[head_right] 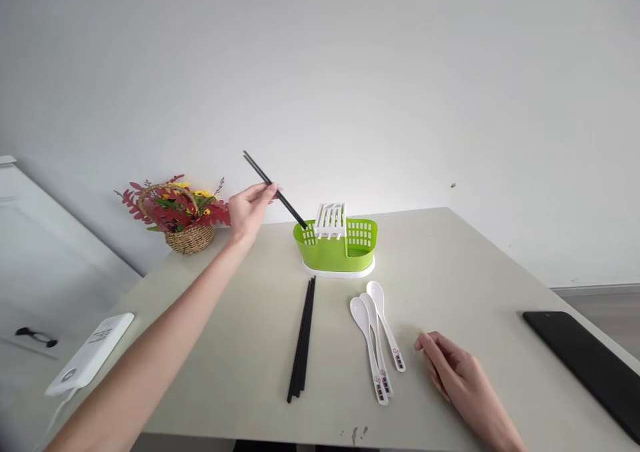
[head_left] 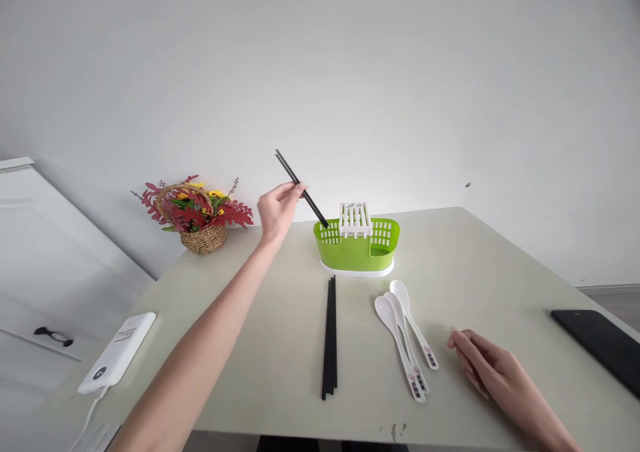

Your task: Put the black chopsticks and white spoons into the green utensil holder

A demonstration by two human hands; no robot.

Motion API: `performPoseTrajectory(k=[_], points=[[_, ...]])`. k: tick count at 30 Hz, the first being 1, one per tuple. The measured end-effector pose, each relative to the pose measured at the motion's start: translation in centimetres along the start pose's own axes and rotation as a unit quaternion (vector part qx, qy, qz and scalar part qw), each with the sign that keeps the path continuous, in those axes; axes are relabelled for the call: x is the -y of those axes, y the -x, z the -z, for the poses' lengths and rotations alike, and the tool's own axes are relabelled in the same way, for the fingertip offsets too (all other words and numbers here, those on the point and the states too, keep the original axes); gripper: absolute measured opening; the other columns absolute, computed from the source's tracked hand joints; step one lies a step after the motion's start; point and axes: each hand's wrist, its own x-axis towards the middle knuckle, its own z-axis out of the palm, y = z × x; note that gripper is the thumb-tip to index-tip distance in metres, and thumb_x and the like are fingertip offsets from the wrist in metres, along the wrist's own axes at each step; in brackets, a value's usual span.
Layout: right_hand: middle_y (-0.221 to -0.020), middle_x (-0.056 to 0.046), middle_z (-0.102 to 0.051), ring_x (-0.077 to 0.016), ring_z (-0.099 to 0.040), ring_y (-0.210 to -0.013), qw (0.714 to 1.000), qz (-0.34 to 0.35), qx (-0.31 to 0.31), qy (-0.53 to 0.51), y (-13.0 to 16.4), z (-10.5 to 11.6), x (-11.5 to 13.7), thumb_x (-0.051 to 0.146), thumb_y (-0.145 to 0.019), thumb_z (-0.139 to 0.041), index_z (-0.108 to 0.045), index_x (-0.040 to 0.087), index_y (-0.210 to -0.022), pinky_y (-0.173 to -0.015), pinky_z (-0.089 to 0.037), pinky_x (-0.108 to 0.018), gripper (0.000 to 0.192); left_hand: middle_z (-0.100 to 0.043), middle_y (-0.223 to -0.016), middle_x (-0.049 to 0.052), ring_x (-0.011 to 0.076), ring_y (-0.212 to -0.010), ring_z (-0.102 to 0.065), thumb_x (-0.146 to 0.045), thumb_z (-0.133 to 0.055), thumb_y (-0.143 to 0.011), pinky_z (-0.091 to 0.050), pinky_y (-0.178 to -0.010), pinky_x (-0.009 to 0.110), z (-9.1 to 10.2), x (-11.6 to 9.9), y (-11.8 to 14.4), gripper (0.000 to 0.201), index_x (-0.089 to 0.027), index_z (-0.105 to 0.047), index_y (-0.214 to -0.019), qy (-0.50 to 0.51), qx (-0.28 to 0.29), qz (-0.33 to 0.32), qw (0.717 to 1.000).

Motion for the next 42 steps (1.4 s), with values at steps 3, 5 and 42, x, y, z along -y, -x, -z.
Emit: performPoseTrajectory(k=[3,5,42], points=[[-0.058,0.005,-0.036,-0.0144,-0.033,-0.055,0.998,0.02,-0.05,0.029,0.4,-0.9,0.5,0.076,-0.092,-0.044,-0.066,0.023,-0.086,-0.051,-0.029,-0.027,0.058,-0.083,-0.096,0.009,0.0241,-0.095,-0.078,-0.054,-0.076,-0.084,-0.059,-0.092,0.033,-2.3,3.2,-0.9,0.037,-0.018,-0.081,-0.09,-0.079,0.079,0.012,0.994],[-0.059,0.005,-0.037,-0.014,-0.032,-0.057,0.996,0.027,-0.068,0.059,0.5,-1.4,0.8,0.075,-0.092,-0.044,-0.065,0.023,-0.08,-0.052,-0.029,-0.026,0.057,-0.083,-0.096,0.007,0.025,-0.097,-0.078,-0.053,-0.075,-0.084,-0.058,-0.094,0.033,-3.4,5.0,-1.0,0.034,-0.02,-0.081,-0.087,-0.118,0.114,0.03,0.986],[-0.056,0.003,-0.043,-0.015,-0.038,-0.056,0.979,0.022,-0.134,0.155,0.6,-2.2,0.4,0.074,-0.088,-0.047,-0.068,0.024,-0.077,-0.053,-0.034,-0.025,0.056,-0.053,-0.157,0.001,0.0278,-0.146,-0.049,-0.07,-0.05,-0.096,-0.038,-0.12,0.041,1.0,9.6,6.3,0.063,-0.034,-0.059,-0.147,-0.032,0.3,0.187,0.935]])
